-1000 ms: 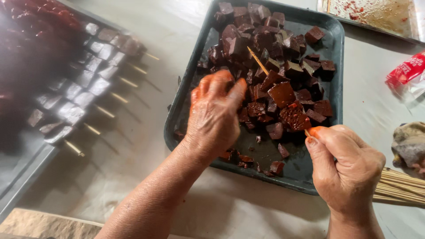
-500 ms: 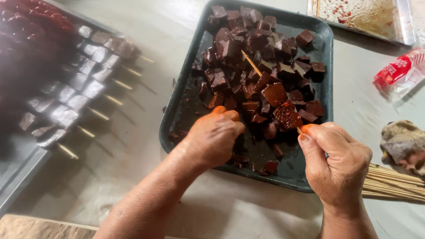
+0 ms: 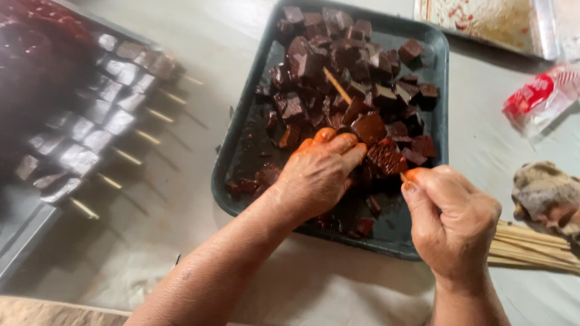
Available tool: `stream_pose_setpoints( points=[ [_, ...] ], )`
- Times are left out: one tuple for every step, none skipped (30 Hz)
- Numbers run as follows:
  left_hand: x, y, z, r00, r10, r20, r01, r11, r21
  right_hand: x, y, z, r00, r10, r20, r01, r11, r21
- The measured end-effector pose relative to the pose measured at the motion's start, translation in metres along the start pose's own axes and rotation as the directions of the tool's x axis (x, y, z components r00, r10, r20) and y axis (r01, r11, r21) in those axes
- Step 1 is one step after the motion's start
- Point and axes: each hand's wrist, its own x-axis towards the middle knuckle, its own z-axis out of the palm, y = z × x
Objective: The person is skewering dark cubes of food from a metal tray onto wooden sticks and placing the finished skewers onto another tray.
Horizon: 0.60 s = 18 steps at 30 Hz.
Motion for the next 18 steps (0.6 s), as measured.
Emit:
stream_pose_setpoints(
  points=[
    [-0.002,0.000,0.000,0.996,-0.041,0.083,0.042,0.999,-0.007,0.001,0.002,-0.001,1.000,-0.006,-0.005,0.006,1.000,-0.010],
    [-0.006,-0.001,-0.001,0.983,-0.081,0.165,0.083,0.996,-0.010,0.002,0.003,-0.002,1.000,-0.013,-0.010,0.012,1.000,-0.020],
    [-0.008,-0.002,-0.004,0.963,-0.116,0.241,0.121,0.993,-0.006,0.003,0.004,-0.003,1.000,-0.013,-0.011,0.013,1.000,-0.018],
    [-0.009,-0.004,-0.008,0.965,-0.110,0.237,0.123,0.991,-0.043,0.004,0.005,-0.003,1.000,-0.014,-0.013,0.014,1.000,-0.017],
    [-0.013,-0.004,-0.012,0.965,-0.107,0.239,0.130,0.988,-0.084,0.004,0.005,-0.005,1.000,-0.012,-0.012,0.012,1.000,-0.019],
    [-0.016,-0.004,-0.016,0.965,-0.104,0.240,0.137,0.983,-0.125,0.003,0.005,-0.006,1.000,-0.009,-0.011,0.009,1.000,-0.021],
    [-0.019,-0.004,-0.022,0.973,-0.123,0.197,0.156,0.975,-0.160,0.004,0.006,-0.006,1.000,-0.012,-0.018,0.011,1.000,-0.028],
    [-0.021,-0.005,-0.028,0.977,-0.143,0.155,0.173,0.965,-0.197,0.004,0.007,-0.007,1.000,-0.014,-0.025,0.013,0.999,-0.035],
    [-0.022,-0.005,-0.033,0.980,-0.162,0.115,0.185,0.954,-0.234,0.004,0.007,-0.007,1.000,-0.003,-0.030,0.003,1.000,-0.030],
    [-0.021,-0.006,-0.037,0.968,-0.212,0.136,0.242,0.931,-0.274,0.004,0.007,-0.007,0.999,0.007,-0.034,-0.008,1.000,-0.024],
    [-0.023,-0.007,-0.040,0.950,-0.271,0.157,0.309,0.897,-0.316,0.003,0.007,-0.008,1.000,0.015,-0.026,-0.015,1.000,-0.016],
    [-0.024,-0.007,-0.041,0.927,-0.328,0.181,0.373,0.857,-0.355,0.002,0.006,-0.008,1.000,0.011,-0.019,-0.011,1.000,0.000],
    [-0.024,-0.007,-0.042,0.911,-0.372,0.181,0.413,0.803,-0.431,0.003,0.006,-0.008,1.000,0.005,-0.021,-0.005,1.000,0.016],
    [-0.023,-0.007,-0.043,0.892,-0.414,0.184,0.447,0.740,-0.502,0.004,0.006,-0.008,1.000,-0.001,-0.023,0.001,1.000,0.031],
    [-0.023,-0.009,-0.043,0.870,-0.456,0.188,0.475,0.671,-0.569,0.003,0.005,-0.008,1.000,0.006,-0.018,-0.005,1.000,0.011],
    [-0.023,-0.010,-0.043,0.832,-0.500,0.242,0.523,0.558,-0.645,0.001,0.003,-0.008,1.000,0.012,-0.014,-0.012,1.000,-0.010],
    [-0.022,-0.013,-0.042,0.791,-0.538,0.292,0.557,0.434,-0.708,0.002,0.003,-0.008,1.000,0.010,-0.008,-0.010,1.000,-0.026],
    [-0.022,-0.017,-0.042,0.749,-0.566,0.345,0.578,0.303,-0.758,0.001,0.001,-0.007,1.000,0.003,-0.001,-0.003,0.999,-0.036]
  ],
)
